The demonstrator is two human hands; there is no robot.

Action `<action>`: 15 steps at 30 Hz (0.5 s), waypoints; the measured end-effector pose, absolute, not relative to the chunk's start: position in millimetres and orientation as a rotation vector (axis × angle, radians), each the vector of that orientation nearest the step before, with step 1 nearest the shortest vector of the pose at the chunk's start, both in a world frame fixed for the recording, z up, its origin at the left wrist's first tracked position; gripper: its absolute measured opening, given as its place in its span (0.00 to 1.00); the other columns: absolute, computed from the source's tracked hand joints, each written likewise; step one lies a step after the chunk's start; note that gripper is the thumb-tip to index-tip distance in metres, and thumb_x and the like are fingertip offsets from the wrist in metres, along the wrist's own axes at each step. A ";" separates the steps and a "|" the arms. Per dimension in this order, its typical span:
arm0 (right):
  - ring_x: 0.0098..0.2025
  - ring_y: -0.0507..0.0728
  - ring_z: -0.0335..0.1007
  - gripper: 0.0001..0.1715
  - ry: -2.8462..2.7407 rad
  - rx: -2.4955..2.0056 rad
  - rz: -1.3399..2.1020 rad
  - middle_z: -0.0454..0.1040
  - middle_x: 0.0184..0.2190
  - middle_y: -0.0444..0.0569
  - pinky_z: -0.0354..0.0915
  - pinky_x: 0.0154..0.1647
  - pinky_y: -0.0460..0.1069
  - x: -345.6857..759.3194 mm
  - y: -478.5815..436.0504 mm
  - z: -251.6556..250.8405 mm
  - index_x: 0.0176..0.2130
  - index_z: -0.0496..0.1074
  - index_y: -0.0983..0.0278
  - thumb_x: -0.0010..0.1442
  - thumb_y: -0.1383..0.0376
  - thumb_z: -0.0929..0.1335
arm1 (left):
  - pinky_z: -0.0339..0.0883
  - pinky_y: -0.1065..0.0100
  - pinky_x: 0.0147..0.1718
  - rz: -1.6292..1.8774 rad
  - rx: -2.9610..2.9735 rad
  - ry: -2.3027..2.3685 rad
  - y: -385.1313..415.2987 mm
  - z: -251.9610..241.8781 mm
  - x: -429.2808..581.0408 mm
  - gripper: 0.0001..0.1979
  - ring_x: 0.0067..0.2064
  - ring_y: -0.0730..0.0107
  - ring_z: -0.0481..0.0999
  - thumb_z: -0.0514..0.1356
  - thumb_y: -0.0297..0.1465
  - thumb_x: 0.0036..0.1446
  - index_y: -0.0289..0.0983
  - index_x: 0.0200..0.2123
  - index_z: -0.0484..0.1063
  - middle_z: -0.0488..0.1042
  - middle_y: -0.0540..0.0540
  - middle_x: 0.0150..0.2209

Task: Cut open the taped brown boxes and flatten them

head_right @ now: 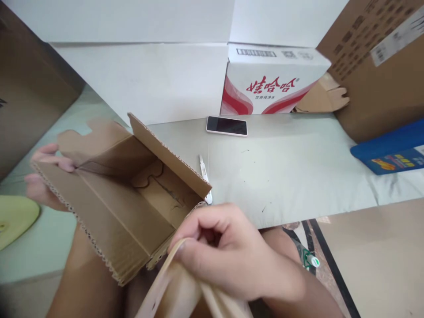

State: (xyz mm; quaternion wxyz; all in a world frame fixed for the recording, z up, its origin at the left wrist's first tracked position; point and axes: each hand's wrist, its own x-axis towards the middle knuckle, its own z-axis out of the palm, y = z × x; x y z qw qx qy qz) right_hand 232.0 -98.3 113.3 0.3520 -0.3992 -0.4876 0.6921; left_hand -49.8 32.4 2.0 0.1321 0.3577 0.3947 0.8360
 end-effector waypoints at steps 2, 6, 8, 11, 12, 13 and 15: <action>0.24 0.47 0.59 0.19 -1.101 -1.016 1.958 0.70 0.24 0.44 0.57 0.23 0.43 229.1 -95.4 112.2 0.29 0.76 0.64 0.59 0.53 0.79 | 0.65 0.59 0.64 2.413 1.049 1.163 34.4 2.0 -50.5 0.14 0.41 0.62 0.68 0.50 0.43 0.62 0.42 0.29 0.63 0.54 0.50 0.28; 0.25 0.46 0.59 0.20 -1.024 -0.956 2.133 0.70 0.25 0.42 0.57 0.26 0.43 234.3 -89.6 112.9 0.31 0.76 0.65 0.59 0.53 0.80 | 0.65 0.61 0.60 2.387 0.995 1.270 35.1 3.0 -51.3 0.16 0.41 0.62 0.68 0.49 0.46 0.65 0.43 0.29 0.60 0.54 0.50 0.29; 0.28 0.47 0.63 0.16 -1.091 -0.909 2.152 0.72 0.28 0.44 0.61 0.30 0.43 237.6 -88.7 114.3 0.32 0.77 0.64 0.63 0.55 0.77 | 0.65 0.60 0.59 2.368 0.984 1.284 34.3 3.5 -50.8 0.16 0.40 0.63 0.67 0.49 0.46 0.65 0.43 0.30 0.61 0.53 0.50 0.29; 0.31 0.48 0.66 0.14 -1.232 -0.871 2.162 0.73 0.30 0.45 0.63 0.33 0.43 240.9 -89.5 115.7 0.33 0.76 0.65 0.67 0.59 0.72 | 0.66 0.59 0.58 2.407 0.980 1.269 36.2 2.5 -50.4 0.17 0.37 0.64 0.64 0.49 0.48 0.63 0.43 0.29 0.61 0.52 0.51 0.28; 0.30 0.48 0.64 0.13 -1.265 -0.875 2.177 0.72 0.29 0.44 0.62 0.32 0.43 241.6 -90.0 115.7 0.33 0.75 0.65 0.67 0.60 0.72 | 0.67 0.59 0.58 2.438 0.997 1.253 37.8 1.5 -50.8 0.17 0.37 0.64 0.64 0.48 0.48 0.62 0.43 0.28 0.61 0.52 0.51 0.28; 0.28 0.47 0.61 0.14 -1.278 -0.873 2.197 0.70 0.27 0.43 0.60 0.30 0.42 242.3 -90.4 115.4 0.32 0.74 0.66 0.66 0.60 0.73 | 0.67 0.57 0.58 2.468 1.020 1.232 39.6 0.1 -51.5 0.18 0.37 0.63 0.63 0.47 0.48 0.61 0.43 0.27 0.61 0.51 0.51 0.28; 0.25 0.45 0.54 0.17 -1.257 -0.844 2.250 0.64 0.23 0.39 0.55 0.25 0.41 243.3 -90.8 114.0 0.30 0.71 0.66 0.64 0.59 0.76 | 0.68 0.54 0.58 2.470 1.058 1.228 43.2 -3.6 -54.2 0.18 0.36 0.63 0.63 0.45 0.49 0.61 0.43 0.30 0.62 0.50 0.52 0.28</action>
